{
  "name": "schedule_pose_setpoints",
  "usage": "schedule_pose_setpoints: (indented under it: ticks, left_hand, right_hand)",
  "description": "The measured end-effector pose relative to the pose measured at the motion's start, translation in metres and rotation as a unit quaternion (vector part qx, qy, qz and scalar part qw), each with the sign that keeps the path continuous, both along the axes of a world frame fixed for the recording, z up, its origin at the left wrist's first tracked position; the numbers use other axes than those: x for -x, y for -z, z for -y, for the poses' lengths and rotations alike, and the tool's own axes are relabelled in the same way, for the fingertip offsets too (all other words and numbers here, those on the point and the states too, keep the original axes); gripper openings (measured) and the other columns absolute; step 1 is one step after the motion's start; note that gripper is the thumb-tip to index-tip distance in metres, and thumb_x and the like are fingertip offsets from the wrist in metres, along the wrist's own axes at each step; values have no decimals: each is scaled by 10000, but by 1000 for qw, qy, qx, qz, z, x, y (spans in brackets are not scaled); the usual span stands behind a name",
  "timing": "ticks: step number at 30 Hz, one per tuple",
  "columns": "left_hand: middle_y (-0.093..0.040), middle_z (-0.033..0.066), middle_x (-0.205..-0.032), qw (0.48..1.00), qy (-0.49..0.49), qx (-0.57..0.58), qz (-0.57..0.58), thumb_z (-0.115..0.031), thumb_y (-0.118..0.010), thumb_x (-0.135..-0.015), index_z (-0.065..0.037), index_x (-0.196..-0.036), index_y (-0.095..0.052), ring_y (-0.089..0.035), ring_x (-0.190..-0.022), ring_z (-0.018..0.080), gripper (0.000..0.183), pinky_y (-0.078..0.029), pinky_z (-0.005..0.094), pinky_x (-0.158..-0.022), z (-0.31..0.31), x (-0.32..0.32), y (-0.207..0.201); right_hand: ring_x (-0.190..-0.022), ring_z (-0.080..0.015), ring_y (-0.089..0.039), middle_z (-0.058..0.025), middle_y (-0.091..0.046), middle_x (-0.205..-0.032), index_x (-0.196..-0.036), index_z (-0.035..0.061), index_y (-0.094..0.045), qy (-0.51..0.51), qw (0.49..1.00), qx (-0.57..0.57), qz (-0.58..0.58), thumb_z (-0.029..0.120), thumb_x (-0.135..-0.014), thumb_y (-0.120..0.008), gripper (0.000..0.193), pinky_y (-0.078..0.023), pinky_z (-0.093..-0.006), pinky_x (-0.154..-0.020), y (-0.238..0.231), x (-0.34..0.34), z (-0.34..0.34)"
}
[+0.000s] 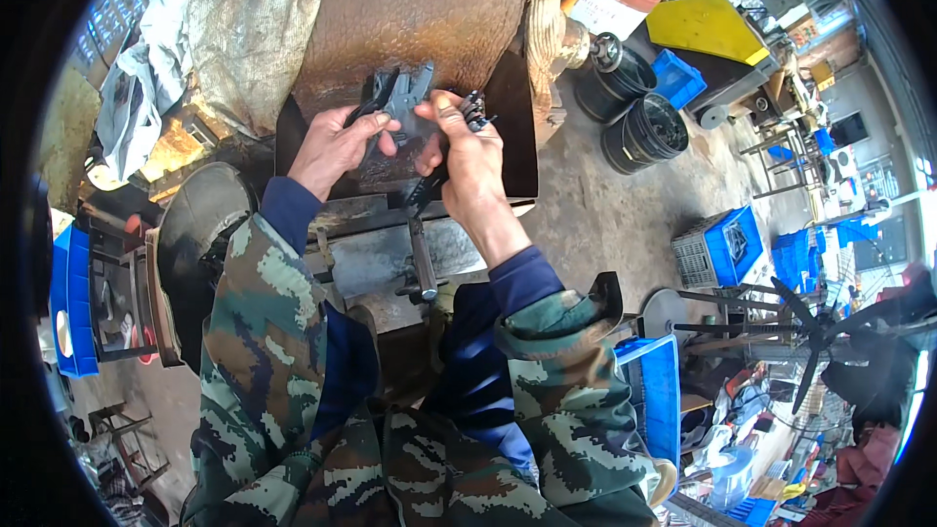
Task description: Assembling small metal components and sorting them into bins at a workstation.
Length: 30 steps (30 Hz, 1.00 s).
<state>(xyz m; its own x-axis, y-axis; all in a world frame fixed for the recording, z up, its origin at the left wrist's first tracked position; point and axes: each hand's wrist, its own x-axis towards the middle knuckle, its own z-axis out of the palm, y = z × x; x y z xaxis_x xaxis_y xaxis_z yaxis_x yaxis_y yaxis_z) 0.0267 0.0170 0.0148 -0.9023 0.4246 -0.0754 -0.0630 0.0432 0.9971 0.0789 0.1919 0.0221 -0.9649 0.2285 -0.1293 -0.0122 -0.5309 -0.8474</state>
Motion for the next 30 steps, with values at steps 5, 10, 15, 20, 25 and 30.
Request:
schedule_pose_setpoints:
  ticks: [5,10,15,20,25,30]
  left_hand:
    - [-666,12,-770,995,36,-85,31,-256,-619,-948,-46,-997,-702,-364,-492,19,232,-272,203,-441,-5,-13,-7]
    - [-680,34,-779,998,-39,-37,14,-217,-615,-933,10,-1057,-675,-356,-448,19,265,-262,216,-402,-3,13,15]
    - [-621,17,-758,996,-68,10,56,-168,-499,-928,22,-1046,-664,-360,-465,43,278,-282,238,-423,24,42,46]
    - [-582,-10,-836,987,6,158,8,-108,-533,-918,26,-1066,-668,-419,-514,59,242,-324,236,-467,22,54,68]
    - [-586,62,-891,976,55,177,-115,-76,-580,-873,54,-1054,-668,-545,-754,168,240,-420,294,-690,31,61,89]
    - [-623,135,-1015,953,76,210,-203,-82,-590,-849,31,-1071,-680,-616,-931,309,264,-470,352,-837,31,59,87]
  right_hand:
    - [-424,-91,-467,-64,-644,-722,-953,28,-635,-14,998,-56,-37,146,-928,-664,124,-396,-271,-393,0,2,12]
    - [-414,-86,-464,-40,-624,-694,-861,45,-615,11,996,-79,-40,146,-922,-671,131,-398,-271,-388,4,-1,-2]
    - [-425,-104,-484,-50,-622,-722,-913,50,-590,13,998,-52,-17,165,-924,-675,144,-414,-286,-397,0,-8,-8]
    - [-457,-136,-530,-70,-628,-769,-971,60,-572,-4,1000,3,1,195,-930,-672,173,-441,-300,-427,-2,-16,-26]
    - [-837,-274,-683,-114,-639,-899,-934,39,-557,-24,995,92,3,257,-982,-584,224,-602,-435,-769,-4,-19,-41]
    - [-937,-313,-673,-147,-634,-966,-929,18,-535,13,989,146,29,277,-1000,-549,269,-581,-485,-841,1,-15,-50]
